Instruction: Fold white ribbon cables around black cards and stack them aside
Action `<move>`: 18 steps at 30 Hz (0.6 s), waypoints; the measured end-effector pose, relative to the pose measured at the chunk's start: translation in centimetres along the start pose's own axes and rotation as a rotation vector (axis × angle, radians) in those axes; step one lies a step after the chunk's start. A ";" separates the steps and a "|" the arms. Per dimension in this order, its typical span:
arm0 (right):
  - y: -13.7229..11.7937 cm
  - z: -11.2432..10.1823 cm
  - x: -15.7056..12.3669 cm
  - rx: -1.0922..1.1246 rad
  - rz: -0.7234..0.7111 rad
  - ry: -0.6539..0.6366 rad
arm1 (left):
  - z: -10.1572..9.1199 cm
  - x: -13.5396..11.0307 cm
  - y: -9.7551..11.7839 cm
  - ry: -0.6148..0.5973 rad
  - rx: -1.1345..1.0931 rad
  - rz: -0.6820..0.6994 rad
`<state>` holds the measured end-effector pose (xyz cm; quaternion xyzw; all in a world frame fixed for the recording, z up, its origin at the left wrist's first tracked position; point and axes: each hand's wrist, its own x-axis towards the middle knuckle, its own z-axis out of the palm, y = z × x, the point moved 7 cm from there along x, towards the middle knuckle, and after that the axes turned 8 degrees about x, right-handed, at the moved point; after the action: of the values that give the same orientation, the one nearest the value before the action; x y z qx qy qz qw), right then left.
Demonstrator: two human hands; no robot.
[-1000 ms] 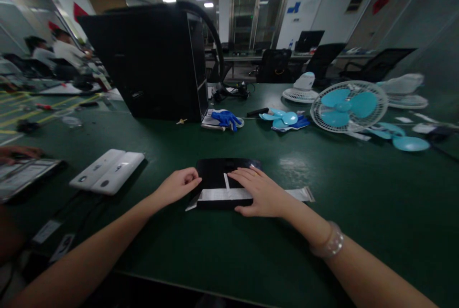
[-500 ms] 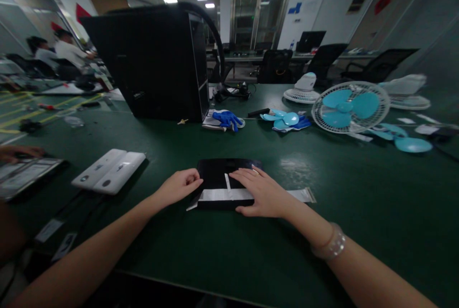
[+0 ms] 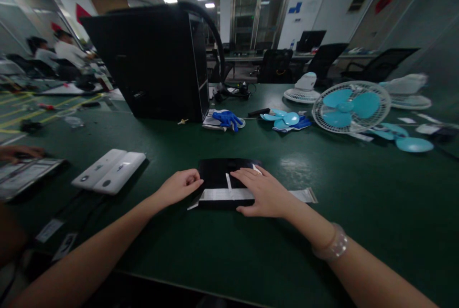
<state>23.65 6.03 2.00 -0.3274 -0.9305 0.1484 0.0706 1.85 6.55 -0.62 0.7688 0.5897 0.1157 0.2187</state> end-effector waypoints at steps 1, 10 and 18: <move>0.1 -0.1 0.0 -0.016 0.014 -0.002 | 0.0 0.0 0.0 -0.002 0.002 -0.004; 4.1 -1.9 -0.9 -0.158 0.254 0.007 | -0.1 -0.3 0.1 -0.040 -0.027 -0.019; 13.6 -5.2 -5.2 -0.163 0.628 0.112 | 0.2 -0.3 -0.2 -0.071 -0.040 -0.028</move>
<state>36.82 14.01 2.34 -0.6105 -0.7876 0.0697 0.0458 1.70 6.24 -0.84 0.7596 0.5897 0.0971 0.2565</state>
